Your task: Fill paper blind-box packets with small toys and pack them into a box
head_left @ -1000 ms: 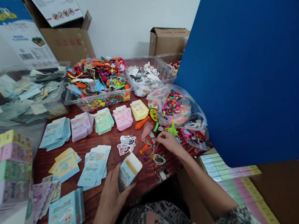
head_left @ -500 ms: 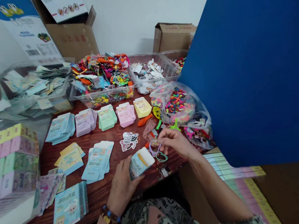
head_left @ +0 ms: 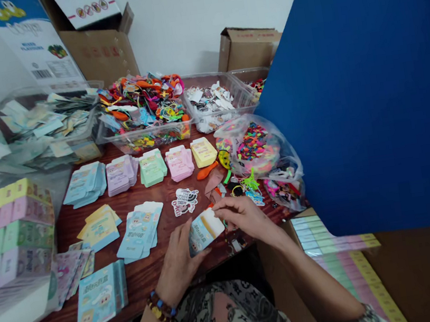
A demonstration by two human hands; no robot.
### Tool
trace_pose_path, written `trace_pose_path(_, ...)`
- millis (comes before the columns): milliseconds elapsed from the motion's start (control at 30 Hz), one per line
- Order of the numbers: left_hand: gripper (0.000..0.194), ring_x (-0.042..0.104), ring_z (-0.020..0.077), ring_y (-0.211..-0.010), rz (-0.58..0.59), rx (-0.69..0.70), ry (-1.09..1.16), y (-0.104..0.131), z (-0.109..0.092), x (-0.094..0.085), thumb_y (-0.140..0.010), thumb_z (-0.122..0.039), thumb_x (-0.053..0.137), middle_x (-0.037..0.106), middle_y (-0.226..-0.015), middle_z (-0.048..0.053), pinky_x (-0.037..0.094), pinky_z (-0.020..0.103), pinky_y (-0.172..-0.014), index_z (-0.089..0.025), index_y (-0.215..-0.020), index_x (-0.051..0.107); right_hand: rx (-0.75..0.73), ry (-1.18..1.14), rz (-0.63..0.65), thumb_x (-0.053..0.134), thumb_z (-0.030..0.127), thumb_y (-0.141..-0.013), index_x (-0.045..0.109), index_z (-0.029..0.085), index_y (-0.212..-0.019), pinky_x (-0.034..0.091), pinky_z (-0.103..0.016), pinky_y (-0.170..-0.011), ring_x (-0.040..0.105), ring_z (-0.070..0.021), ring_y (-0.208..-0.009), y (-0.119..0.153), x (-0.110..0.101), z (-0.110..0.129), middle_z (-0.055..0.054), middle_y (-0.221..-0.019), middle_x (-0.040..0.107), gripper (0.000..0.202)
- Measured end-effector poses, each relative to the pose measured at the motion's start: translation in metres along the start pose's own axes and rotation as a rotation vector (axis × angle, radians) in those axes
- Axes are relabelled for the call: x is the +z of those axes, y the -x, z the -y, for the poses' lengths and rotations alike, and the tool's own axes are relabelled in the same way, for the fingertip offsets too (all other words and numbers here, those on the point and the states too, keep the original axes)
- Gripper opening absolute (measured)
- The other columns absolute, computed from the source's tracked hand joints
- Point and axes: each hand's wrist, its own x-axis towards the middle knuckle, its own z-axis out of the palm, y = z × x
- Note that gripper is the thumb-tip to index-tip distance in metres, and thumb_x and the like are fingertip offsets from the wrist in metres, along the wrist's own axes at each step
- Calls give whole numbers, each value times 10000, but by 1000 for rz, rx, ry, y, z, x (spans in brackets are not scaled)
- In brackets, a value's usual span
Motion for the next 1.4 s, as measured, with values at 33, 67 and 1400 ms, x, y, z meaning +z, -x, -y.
trace_pose_path(33, 705, 506, 286, -1237, -6, -3, -3, 0, 1, 0, -824, -332, 710, 520, -1308, 106, 436, 487, -1063, -252, -1424, 349, -2, 0, -33, 567, 291, -866, 705, 183, -900, 405, -181, -472, 562, -80, -480, 0, -2, -6, 29, -677, 637, 179)
trace_pose_path(67, 686, 515, 287, -1227, -16, -7, -7, 0, 2, 0, -826, -343, 707, 529, -1298, 106, 444, 485, -1054, -245, -1412, 364, 4, 8, -72, 560, 313, -870, 703, 185, -901, 407, -187, -474, 566, -83, -482, -1, -6, -14, 21, -714, 658, 194)
trace_pose_path(1400, 685, 556, 312, -1216, -30, -4, -46, 8, 22, 2, -841, -502, 626, 554, -1315, 114, 457, 510, -1051, -229, -1420, 380, 269, 444, -504, 585, 318, -796, 669, 197, -1049, 467, -292, -669, 635, -199, -802, 23, -101, -124, -64, -957, 685, 293)
